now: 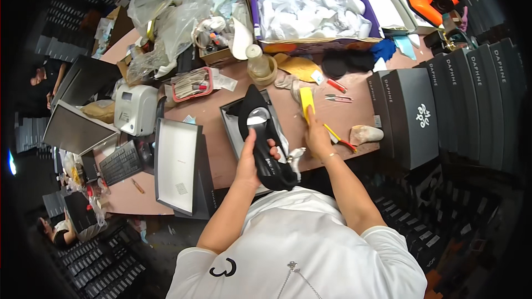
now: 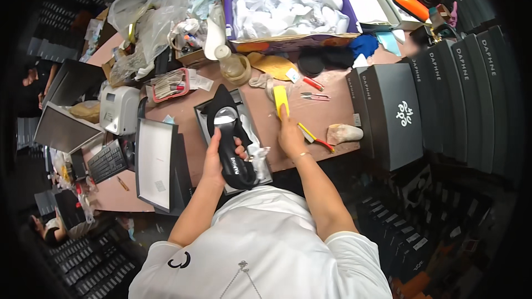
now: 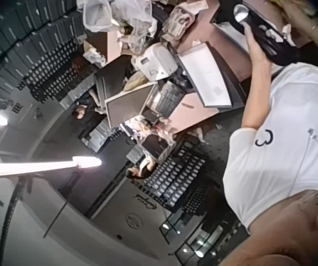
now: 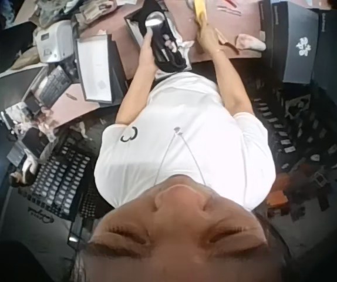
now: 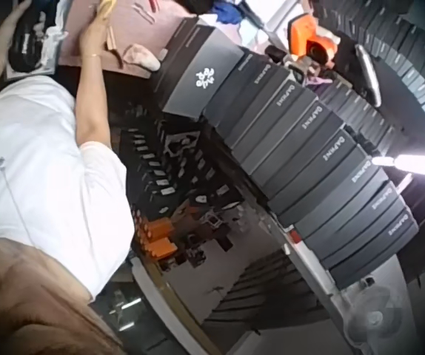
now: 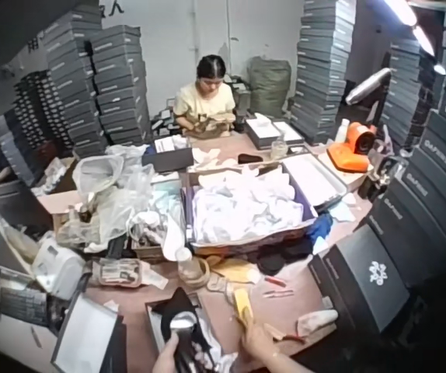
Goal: Cleaning a pair of high-heeled shoes with a brush and then carefully packing them into a shoe box with tissue paper.
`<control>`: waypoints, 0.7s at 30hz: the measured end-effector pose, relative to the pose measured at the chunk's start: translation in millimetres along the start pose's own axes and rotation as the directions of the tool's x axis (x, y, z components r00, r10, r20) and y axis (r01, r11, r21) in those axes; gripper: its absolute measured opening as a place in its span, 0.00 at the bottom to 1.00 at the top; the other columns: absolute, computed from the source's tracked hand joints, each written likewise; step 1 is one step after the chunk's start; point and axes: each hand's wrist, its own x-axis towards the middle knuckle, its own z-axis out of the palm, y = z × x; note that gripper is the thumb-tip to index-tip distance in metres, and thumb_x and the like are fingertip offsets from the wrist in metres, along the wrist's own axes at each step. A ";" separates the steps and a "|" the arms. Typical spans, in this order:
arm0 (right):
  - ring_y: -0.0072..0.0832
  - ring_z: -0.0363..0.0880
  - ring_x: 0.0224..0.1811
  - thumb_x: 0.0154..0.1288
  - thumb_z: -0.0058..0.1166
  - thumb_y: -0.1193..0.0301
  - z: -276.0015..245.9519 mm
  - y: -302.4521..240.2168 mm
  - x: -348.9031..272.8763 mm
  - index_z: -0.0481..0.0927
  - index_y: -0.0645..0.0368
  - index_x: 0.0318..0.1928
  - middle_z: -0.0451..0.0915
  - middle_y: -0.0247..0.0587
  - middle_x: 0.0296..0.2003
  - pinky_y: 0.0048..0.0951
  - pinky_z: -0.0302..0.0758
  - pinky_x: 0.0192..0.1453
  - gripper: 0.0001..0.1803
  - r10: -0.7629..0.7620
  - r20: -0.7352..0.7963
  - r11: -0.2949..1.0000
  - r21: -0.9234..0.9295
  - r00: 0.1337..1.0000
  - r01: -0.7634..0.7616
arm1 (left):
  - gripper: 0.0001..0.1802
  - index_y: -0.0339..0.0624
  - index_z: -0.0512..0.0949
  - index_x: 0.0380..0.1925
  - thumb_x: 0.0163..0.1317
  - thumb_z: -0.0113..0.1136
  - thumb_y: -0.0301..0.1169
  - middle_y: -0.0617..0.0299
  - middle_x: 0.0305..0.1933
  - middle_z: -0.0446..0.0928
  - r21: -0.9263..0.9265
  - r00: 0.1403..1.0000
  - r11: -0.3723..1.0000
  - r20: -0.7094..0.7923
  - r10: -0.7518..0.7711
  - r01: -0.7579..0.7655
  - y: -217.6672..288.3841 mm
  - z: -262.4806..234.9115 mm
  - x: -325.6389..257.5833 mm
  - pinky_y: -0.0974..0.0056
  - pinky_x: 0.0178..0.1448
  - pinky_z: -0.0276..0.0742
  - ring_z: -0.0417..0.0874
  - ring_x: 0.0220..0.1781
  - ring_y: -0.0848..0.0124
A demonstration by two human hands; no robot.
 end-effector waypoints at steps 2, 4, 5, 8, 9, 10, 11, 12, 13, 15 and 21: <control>0.60 0.75 0.43 0.54 0.51 0.77 -5.8 0.9 -9.7 0.54 0.57 0.71 0.74 0.65 0.38 0.52 0.72 0.47 0.42 0.051 -0.010 0.977 0.206 0.999 -0.048 | 0.23 0.38 0.74 0.32 0.62 0.59 0.50 0.60 0.22 0.72 0.154 0.988 0.980 -0.061 0.140 -0.130 -1.2 -3.8 1.2 0.67 0.33 0.75 0.76 0.27 0.69; 0.45 0.78 0.33 0.61 0.52 0.74 -16.4 25.4 -29.8 0.60 0.57 0.69 0.76 0.53 0.32 0.42 0.74 0.37 0.34 -0.223 -0.236 0.938 0.210 0.946 0.274 | 0.11 0.39 0.72 0.33 0.61 0.62 0.34 0.62 0.24 0.73 0.364 0.948 0.883 0.001 0.320 -0.298 -0.3 4.8 0.7 0.67 0.32 0.75 0.75 0.25 0.72; 0.38 0.76 0.29 0.63 0.51 0.72 -38.2 15.5 -35.0 0.61 0.57 0.69 0.75 0.48 0.30 0.37 0.73 0.34 0.33 -0.051 -0.058 0.919 0.387 0.997 0.069 | 0.11 0.39 0.72 0.34 0.58 0.65 0.29 0.64 0.26 0.73 0.454 0.923 0.813 0.063 0.380 -0.365 -1.8 -3.2 4.1 0.69 0.33 0.74 0.75 0.26 0.74; 0.18 0.68 0.22 0.70 0.49 0.67 -110.9 -13.5 -50.4 0.64 0.54 0.69 0.71 0.32 0.24 0.21 0.67 0.25 0.28 0.234 0.358 0.605 0.675 0.904 -0.424 | 0.21 0.40 0.68 0.45 0.54 0.67 0.25 0.66 0.31 0.72 0.572 0.864 0.681 0.106 0.491 -0.457 -11.1 -8.0 9.8 0.71 0.36 0.72 0.74 0.30 0.77; 0.12 0.64 0.20 0.72 0.47 0.65 -121.1 -12.1 -44.7 0.64 0.52 0.69 0.69 0.27 0.23 0.15 0.63 0.23 0.26 0.253 0.352 0.465 0.773 0.901 -0.432 | 0.27 0.41 0.65 0.50 0.52 0.68 0.23 0.67 0.33 0.71 0.580 0.870 0.676 0.129 0.476 -0.455 -11.5 -5.6 12.3 0.72 0.39 0.71 0.72 0.34 0.78; 0.18 0.69 0.22 0.71 0.47 0.65 -125.6 -13.6 -37.6 0.67 0.53 0.67 0.71 0.32 0.23 0.22 0.68 0.26 0.25 0.319 0.248 0.548 0.739 0.915 -0.391 | 0.33 0.41 0.62 0.56 0.51 0.69 0.22 0.68 0.35 0.69 0.588 0.875 0.670 0.151 0.459 -0.453 -12.2 -2.2 13.3 0.73 0.43 0.71 0.71 0.37 0.80; 0.19 0.71 0.22 0.71 0.48 0.65 -128.8 -14.8 -31.6 0.68 0.55 0.66 0.72 0.34 0.23 0.24 0.69 0.28 0.24 0.215 0.095 0.746 0.627 0.972 -0.226 | 0.33 0.41 0.62 0.55 0.51 0.69 0.22 0.68 0.35 0.69 0.575 0.876 0.679 0.160 0.455 -0.458 -13.8 2.4 12.3 0.74 0.43 0.70 0.71 0.37 0.80; 0.21 0.72 0.23 0.71 0.48 0.65 -129.4 -15.8 -25.0 0.69 0.56 0.65 0.73 0.36 0.24 0.26 0.70 0.29 0.24 0.071 -0.033 0.886 0.461 0.997 -0.048 | 0.33 0.41 0.62 0.55 0.51 0.69 0.22 0.69 0.35 0.69 0.564 0.874 0.683 0.167 0.457 -0.465 -15.5 5.8 10.3 0.74 0.43 0.70 0.70 0.37 0.80; 0.23 0.74 0.24 0.71 0.48 0.65 -131.4 -21.1 -22.6 0.69 0.58 0.64 0.74 0.37 0.25 0.28 0.72 0.31 0.24 -0.077 -0.125 0.960 0.259 0.989 0.107 | 0.33 0.42 0.63 0.55 0.51 0.69 0.22 0.69 0.35 0.68 0.561 0.879 0.689 0.170 0.445 -0.458 -16.8 7.2 7.1 0.75 0.43 0.70 0.70 0.37 0.80; 0.26 0.77 0.27 0.70 0.49 0.65 -150.6 -27.5 -4.3 0.70 0.60 0.63 0.76 0.42 0.27 0.32 0.74 0.36 0.23 0.021 -0.064 0.949 0.316 0.998 0.000 | 0.22 0.39 0.69 0.46 0.54 0.67 0.26 0.66 0.32 0.71 0.513 0.915 0.761 0.160 0.369 -0.397 -13.1 7.4 3.5 0.72 0.37 0.73 0.73 0.31 0.78; 0.16 0.66 0.22 0.73 0.45 0.65 -185.4 -35.6 -1.6 0.70 0.49 0.66 0.69 0.29 0.25 0.20 0.67 0.26 0.22 0.111 0.259 0.623 0.734 0.959 -0.270 | 0.12 0.37 0.74 0.35 0.61 0.61 0.34 0.60 0.28 0.75 0.349 0.967 0.910 0.195 0.162 -0.223 -2.8 11.7 1.4 0.66 0.31 0.77 0.77 0.25 0.72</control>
